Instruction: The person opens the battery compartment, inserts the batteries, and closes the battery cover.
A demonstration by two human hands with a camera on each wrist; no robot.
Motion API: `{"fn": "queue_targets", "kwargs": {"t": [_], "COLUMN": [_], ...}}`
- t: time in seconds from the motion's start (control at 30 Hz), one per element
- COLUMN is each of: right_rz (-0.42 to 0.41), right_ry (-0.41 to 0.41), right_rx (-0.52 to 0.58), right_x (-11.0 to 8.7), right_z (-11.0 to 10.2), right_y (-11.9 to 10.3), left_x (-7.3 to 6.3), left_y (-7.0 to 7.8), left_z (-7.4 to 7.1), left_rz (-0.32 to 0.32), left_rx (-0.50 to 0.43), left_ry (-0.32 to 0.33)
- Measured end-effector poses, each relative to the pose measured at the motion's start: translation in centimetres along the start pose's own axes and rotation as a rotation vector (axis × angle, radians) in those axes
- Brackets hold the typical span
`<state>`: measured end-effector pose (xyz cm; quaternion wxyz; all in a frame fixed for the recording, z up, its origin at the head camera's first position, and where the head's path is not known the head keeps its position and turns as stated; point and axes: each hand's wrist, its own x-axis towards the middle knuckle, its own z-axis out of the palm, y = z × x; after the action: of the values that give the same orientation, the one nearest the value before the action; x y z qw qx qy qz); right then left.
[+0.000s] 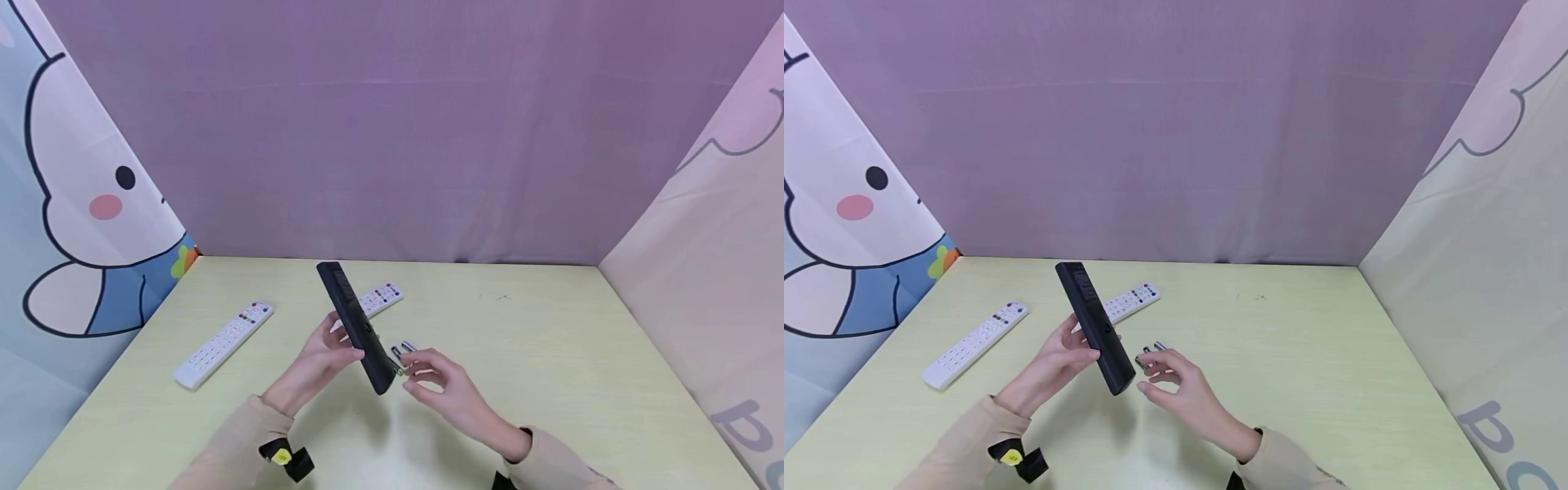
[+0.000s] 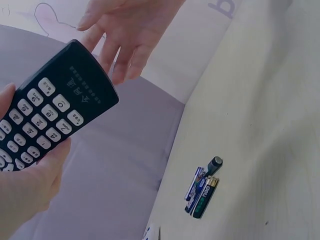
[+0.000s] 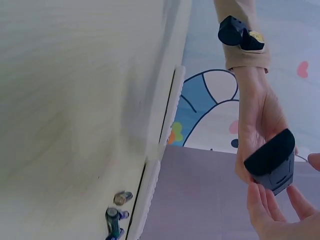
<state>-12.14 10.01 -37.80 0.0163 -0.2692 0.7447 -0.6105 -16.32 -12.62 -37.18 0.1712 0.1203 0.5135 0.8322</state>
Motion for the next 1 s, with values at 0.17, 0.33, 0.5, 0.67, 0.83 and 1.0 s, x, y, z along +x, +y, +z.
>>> {"fn": "queue_targets", "kwargs": {"t": [0.17,0.33,0.5,0.67,0.83,1.0], "right_rz": [0.033,0.050,0.075,0.104,0.122,0.098], "right_ry": [0.042,0.081,0.107,0.120,0.138,0.171], "right_rx": [0.075,0.089,0.057,0.037,0.038,0.026], "right_x": [0.2,0.3,0.5,0.5,0.3,0.0], "right_z": [0.7,1.2,1.4,1.5,1.6,1.5], "right_y": [0.0,0.1,0.2,0.3,0.5,0.4], "left_x": [-0.1,-0.1,-0.1,-0.2,-0.3,-0.5], "left_y": [-0.4,-0.8,-1.1,-1.3,-1.1,-0.4], "left_z": [0.6,1.0,1.3,1.6,2.0,2.1], "left_rz": [0.021,0.037,0.047,0.050,0.044,0.045], "left_rx": [0.008,0.005,0.002,0.003,0.004,0.016], "left_ry": [0.019,0.022,0.042,0.050,0.082,0.115]}}
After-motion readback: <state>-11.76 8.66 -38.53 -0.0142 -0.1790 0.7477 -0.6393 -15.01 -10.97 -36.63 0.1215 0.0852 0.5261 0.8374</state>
